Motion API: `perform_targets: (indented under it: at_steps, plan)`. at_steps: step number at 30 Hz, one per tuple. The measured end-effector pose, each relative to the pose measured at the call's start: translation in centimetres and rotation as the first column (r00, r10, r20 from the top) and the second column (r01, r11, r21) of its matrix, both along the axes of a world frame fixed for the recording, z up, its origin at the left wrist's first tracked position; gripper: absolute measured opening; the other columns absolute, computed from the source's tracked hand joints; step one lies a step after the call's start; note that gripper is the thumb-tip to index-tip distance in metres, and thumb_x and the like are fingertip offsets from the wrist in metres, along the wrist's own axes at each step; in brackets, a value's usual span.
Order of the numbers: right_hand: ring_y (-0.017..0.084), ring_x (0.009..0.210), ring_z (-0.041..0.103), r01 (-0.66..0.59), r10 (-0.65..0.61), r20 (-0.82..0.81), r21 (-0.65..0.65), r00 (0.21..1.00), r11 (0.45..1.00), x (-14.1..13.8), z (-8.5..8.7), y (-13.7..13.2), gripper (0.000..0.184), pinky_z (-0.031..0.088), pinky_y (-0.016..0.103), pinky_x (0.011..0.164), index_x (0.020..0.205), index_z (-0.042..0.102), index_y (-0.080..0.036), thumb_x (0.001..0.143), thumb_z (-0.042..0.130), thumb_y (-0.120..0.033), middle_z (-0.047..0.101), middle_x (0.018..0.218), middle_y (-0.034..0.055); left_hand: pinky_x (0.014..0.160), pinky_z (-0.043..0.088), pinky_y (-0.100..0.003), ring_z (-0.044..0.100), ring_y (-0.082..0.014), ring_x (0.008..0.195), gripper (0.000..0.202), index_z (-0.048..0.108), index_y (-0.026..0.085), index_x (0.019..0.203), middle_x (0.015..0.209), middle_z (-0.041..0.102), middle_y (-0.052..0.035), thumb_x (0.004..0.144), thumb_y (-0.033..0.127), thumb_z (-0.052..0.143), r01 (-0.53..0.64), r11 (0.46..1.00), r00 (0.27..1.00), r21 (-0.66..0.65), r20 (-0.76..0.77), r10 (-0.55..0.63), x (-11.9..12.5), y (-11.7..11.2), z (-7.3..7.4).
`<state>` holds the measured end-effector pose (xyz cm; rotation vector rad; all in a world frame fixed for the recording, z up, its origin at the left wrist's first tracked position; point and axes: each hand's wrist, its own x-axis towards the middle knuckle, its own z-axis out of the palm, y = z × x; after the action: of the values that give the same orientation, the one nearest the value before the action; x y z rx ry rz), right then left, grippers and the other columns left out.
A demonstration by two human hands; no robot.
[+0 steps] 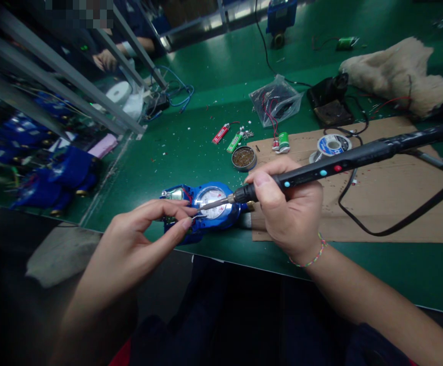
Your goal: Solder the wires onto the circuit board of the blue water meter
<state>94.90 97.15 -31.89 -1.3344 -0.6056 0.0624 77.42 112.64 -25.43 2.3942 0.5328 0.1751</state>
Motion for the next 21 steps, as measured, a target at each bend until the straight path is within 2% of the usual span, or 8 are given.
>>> perform_targets:
  at_steps: [10,15,17,18,21]
  plan:
    - [0.008,0.055,0.047,0.013,-0.007,-0.071,0.087,0.997,0.996,0.1,0.2,0.1,0.022,0.034,0.021,0.047,0.080,0.069,-0.016,0.094,0.063,-0.032,0.050,0.066,0.0016,0.099,0.045,-0.025,0.064,-0.0102,0.108,0.005,0.066,0.028,0.095,0.110,0.070,0.0100,0.095,0.032,0.067,0.010,1.000,1.000,-0.009,-0.004,-0.010,-0.1,0.0,0.1]
    - [0.004,0.050,0.041,0.048,-0.025,-0.149,0.155,0.989,0.987,1.1,1.1,-0.5,0.016,0.031,0.017,0.043,0.093,0.063,-0.017,0.096,0.065,-0.033,0.046,0.069,-0.0019,0.100,0.041,-0.024,0.061,-0.0098,0.110,0.009,0.064,0.031,0.101,0.115,0.067,0.0117,0.097,0.039,0.064,0.042,0.999,0.999,0.009,0.007,-0.042,-0.4,0.4,-0.4]
    - [0.004,0.046,0.040,0.118,-0.097,-0.123,0.174,0.988,0.978,2.7,2.0,-1.5,0.020,0.029,0.017,0.040,0.090,0.059,-0.016,0.095,0.065,-0.034,0.046,0.068,-0.0028,0.101,0.039,-0.024,0.061,-0.0108,0.110,0.012,0.063,0.032,0.102,0.115,0.068,0.0116,0.098,0.044,0.063,0.057,0.998,0.998,0.027,0.024,-0.058,-0.5,0.6,-1.0]
    - [0.005,0.045,0.040,0.188,-0.171,-0.100,0.187,0.980,0.964,4.0,2.6,-2.2,0.023,0.028,0.018,0.039,0.087,0.057,-0.015,0.094,0.066,-0.035,0.047,0.066,-0.0028,0.102,0.039,-0.025,0.061,-0.0114,0.110,0.014,0.063,0.032,0.103,0.115,0.068,0.0116,0.098,0.046,0.062,0.063,0.997,0.997,0.036,0.034,-0.064,-0.5,0.8,-1.2]
    - [0.007,0.044,0.040,0.429,-0.436,-0.012,0.203,0.900,0.880,9.3,4.4,-5.1,0.025,0.022,0.021,0.037,0.081,0.055,-0.014,0.088,0.066,-0.034,0.046,0.062,-0.0017,0.103,0.038,-0.025,0.061,-0.0127,0.112,0.018,0.063,0.034,0.105,0.117,0.067,0.0122,0.098,0.050,0.061,0.069,0.996,0.997,0.054,0.043,-0.071,-0.6,1.0,-1.9]
